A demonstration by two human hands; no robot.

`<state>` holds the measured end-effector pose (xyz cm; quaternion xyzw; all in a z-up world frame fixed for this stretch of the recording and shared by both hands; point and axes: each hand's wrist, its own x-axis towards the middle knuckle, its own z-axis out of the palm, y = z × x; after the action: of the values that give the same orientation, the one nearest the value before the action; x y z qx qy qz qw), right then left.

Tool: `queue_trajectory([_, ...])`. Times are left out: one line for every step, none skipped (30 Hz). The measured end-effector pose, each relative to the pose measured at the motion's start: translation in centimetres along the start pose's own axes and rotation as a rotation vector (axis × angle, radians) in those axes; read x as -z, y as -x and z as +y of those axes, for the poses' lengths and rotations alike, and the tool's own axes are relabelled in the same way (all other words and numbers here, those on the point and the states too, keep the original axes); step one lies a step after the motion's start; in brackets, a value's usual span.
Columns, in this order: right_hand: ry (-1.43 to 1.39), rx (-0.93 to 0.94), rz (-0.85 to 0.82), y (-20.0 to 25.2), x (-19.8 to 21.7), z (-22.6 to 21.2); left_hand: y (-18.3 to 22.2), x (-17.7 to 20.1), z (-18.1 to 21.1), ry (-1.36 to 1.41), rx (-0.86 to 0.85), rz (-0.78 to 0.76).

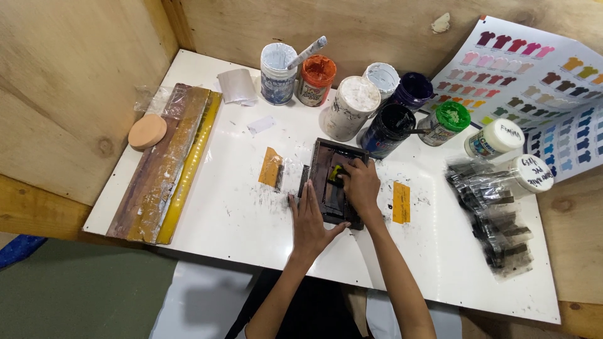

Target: Preparing a small screen printing frame by applying ink and spreading it with a squeegee tool.

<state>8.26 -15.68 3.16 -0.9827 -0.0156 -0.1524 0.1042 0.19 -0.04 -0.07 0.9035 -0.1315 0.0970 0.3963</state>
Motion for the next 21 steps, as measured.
queue_trajectory([0.0,0.0,0.0,-0.1,-0.2,0.1,0.0,0.0,0.0,0.0,0.0,0.0])
queue_trajectory([-0.005,-0.001,0.005,-0.2,-0.4,0.3,0.0,0.0,0.0,0.005,-0.002,0.003])
queue_trajectory([-0.01,-0.002,0.009,-0.3,-0.5,0.4,0.0,0.0,0.0,0.01,-0.003,0.005])
queue_trajectory([-0.01,-0.002,0.009,-0.4,-1.0,0.7,0.0,-0.1,0.0,0.011,-0.003,0.005])
queue_trajectory([-0.007,-0.002,0.007,-0.5,-1.4,1.1,0.0,-0.1,0.0,0.015,-0.004,0.011])
queue_trajectory([-0.005,-0.003,0.006,-0.6,-1.8,1.4,0.1,-0.1,0.0,0.019,-0.005,0.017])
queue_trajectory([-0.005,-0.003,0.006,-0.7,-1.7,1.3,0.0,-0.1,-0.1,0.019,-0.005,0.017])
queue_trajectory([-0.013,-0.009,0.01,-0.8,-1.6,1.2,0.0,-0.1,-0.1,0.019,-0.005,0.017])
queue_trajectory([-0.022,-0.016,0.014,-0.9,-1.4,1.1,0.0,-0.2,-0.1,0.018,-0.005,0.017])
queue_trajectory([-0.022,-0.016,0.014,-1.0,-1.4,1.1,0.0,-0.2,-0.1,0.018,-0.005,0.017])
queue_trajectory([-0.014,-0.024,0.014,-1.0,-1.4,1.1,0.0,-0.2,-0.1,0.013,-0.005,0.018])
queue_trajectory([-0.005,-0.032,0.015,-1.1,-1.4,1.0,0.0,-0.2,-0.1,0.008,-0.004,0.019])
queue_trajectory([-0.006,-0.032,0.015,-1.3,-1.9,1.5,0.0,-0.1,-0.1,0.007,-0.004,0.019])
queue_trajectory([-0.004,-0.035,0.026,-1.4,-2.5,1.9,0.0,-0.1,0.0,0.01,0.003,0.013])
queue_trajectory([-0.003,-0.039,0.036,-1.5,-3.0,2.3,0.0,-0.1,0.0,0.012,0.009,0.007])
queue_trajectory([-0.003,-0.038,0.036,-1.6,-3.1,2.4,0.0,-0.1,-0.1,0.012,0.009,0.007])
queue_trajectory([-0.013,-0.034,0.054,-1.8,-3.2,2.6,0.0,-0.2,-0.1,0.012,0.007,0.007])
queue_trajectory([-0.024,-0.03,0.072,-1.9,-3.4,2.8,0.0,-0.2,-0.2,0.012,0.004,0.007])
queue_trajectory([-0.024,-0.03,0.073,-2.0,-3.1,3.0,0.0,-0.2,-0.1,0.011,0.004,0.008])
queue_trajectory([-0.05,-0.043,0.082,-2.2,-2.9,3.2,0.0,-0.2,-0.1,0.009,0.005,0.011])
queue_trajectory([-0.077,-0.057,0.09,-2.2,-2.7,3.4,0.0,-0.1,-0.1,0.007,0.007,0.012])
